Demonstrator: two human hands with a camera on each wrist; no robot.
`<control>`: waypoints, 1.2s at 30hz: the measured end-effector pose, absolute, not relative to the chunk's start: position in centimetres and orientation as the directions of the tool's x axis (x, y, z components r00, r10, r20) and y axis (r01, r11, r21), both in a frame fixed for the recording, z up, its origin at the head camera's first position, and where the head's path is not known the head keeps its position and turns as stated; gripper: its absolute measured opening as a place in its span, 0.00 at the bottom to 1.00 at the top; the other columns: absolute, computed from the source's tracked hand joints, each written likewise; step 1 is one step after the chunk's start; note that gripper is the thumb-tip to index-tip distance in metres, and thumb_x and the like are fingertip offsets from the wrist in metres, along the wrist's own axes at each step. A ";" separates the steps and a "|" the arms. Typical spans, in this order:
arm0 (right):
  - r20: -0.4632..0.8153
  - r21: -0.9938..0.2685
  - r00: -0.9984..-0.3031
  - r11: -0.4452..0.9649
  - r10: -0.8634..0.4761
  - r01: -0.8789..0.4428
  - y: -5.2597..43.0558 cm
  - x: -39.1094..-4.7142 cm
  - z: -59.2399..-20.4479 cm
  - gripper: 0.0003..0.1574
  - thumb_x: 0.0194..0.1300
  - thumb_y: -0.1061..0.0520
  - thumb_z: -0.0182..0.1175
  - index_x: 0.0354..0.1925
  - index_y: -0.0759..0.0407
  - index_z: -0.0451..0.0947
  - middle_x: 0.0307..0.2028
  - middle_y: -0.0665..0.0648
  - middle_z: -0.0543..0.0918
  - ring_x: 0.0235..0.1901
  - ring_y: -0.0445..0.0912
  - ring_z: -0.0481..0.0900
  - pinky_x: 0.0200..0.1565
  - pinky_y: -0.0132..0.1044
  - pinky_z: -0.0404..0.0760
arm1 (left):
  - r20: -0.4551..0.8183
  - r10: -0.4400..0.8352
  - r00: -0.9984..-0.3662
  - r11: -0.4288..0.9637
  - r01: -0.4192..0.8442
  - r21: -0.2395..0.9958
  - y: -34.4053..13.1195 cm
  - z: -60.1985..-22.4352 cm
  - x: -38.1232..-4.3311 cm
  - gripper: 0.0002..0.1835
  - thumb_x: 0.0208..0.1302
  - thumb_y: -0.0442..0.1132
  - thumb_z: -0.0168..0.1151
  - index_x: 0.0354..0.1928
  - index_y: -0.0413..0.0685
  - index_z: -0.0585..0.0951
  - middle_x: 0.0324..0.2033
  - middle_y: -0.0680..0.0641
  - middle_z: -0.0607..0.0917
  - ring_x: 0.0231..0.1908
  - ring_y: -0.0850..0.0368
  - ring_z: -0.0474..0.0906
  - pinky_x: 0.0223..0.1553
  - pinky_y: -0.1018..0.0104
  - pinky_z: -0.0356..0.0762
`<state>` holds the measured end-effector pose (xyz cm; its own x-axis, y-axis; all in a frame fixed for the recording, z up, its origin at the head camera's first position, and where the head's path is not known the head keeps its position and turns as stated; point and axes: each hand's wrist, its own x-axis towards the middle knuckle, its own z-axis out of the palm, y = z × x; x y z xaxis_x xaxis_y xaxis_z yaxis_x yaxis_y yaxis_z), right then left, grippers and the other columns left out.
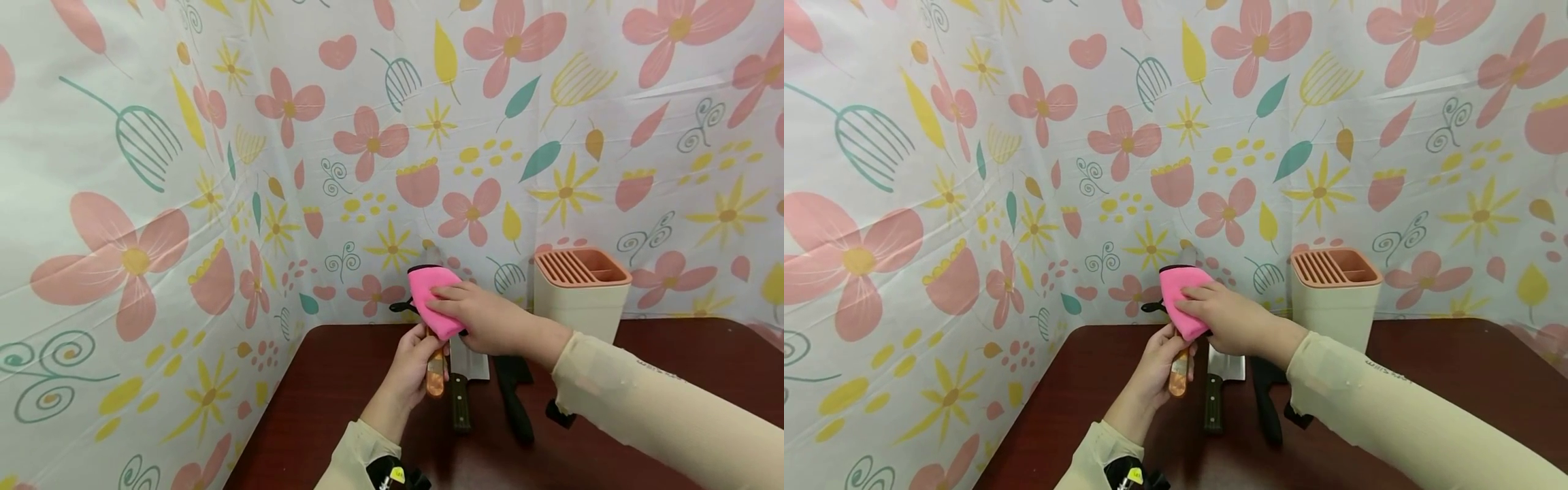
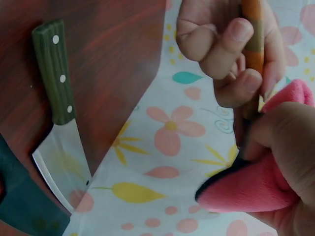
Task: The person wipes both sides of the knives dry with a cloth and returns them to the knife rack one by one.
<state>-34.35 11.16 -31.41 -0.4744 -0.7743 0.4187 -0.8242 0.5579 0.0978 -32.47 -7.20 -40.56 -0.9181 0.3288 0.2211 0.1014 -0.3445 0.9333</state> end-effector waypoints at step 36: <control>0.449 -0.044 -0.431 0.462 -0.782 -0.886 11.5 -32.0 -30.0 0.34 0.51 0.72 0.55 0.52 0.50 0.88 0.48 0.45 0.90 0.52 0.43 0.87 0.45 0.37 0.82 | 0.189 0.284 -0.940 -0.320 0.093 0.943 -6.9 -40.9 -32.0 0.04 0.70 0.38 0.54 0.34 0.50 0.75 0.22 0.56 0.78 0.13 0.63 0.71 0.19 0.71 0.77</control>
